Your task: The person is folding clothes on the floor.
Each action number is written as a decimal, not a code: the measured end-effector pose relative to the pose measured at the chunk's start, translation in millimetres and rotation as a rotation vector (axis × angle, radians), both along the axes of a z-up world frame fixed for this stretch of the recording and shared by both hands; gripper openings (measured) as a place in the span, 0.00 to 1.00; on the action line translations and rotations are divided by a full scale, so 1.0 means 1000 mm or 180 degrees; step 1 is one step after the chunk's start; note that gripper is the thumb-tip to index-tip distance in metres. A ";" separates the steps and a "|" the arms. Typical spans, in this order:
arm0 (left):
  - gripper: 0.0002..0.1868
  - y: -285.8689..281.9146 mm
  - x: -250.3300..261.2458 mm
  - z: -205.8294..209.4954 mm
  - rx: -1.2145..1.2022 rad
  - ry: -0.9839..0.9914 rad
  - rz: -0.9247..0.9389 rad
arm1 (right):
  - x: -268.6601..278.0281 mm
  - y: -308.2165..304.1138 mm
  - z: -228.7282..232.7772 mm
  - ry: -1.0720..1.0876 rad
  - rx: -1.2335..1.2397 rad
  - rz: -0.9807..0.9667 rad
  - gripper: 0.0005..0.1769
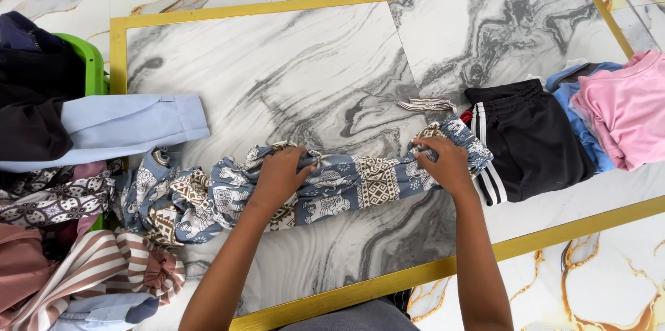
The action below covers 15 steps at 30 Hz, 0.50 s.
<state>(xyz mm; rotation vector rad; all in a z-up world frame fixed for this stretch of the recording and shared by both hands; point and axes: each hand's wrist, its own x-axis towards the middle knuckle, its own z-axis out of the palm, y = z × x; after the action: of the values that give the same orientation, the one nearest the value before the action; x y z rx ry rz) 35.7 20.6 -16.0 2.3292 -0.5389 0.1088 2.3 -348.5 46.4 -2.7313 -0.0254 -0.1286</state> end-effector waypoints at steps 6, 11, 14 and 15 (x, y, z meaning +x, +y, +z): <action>0.11 0.035 -0.005 0.010 -0.0396 0.1025 -0.0654 | -0.020 -0.060 -0.032 0.0762 0.1239 -0.0378 0.13; 0.16 0.033 -0.012 0.032 -0.0391 0.1765 -0.0695 | -0.004 -0.066 -0.039 0.0024 0.1219 -0.0619 0.11; 0.18 0.025 -0.013 0.039 -0.0120 0.1912 -0.0568 | 0.011 -0.062 -0.043 -0.0582 0.0432 -0.0761 0.14; 0.19 0.022 -0.014 0.041 -0.0026 0.1889 -0.0547 | 0.015 -0.063 -0.046 -0.0873 -0.0033 -0.0773 0.17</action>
<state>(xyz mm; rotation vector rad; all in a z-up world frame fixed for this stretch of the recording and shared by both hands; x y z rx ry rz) 21.7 43.0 25.1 2.1492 -0.4251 -0.6386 17.7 -411.2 0.4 -2.6961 0.2289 -0.5717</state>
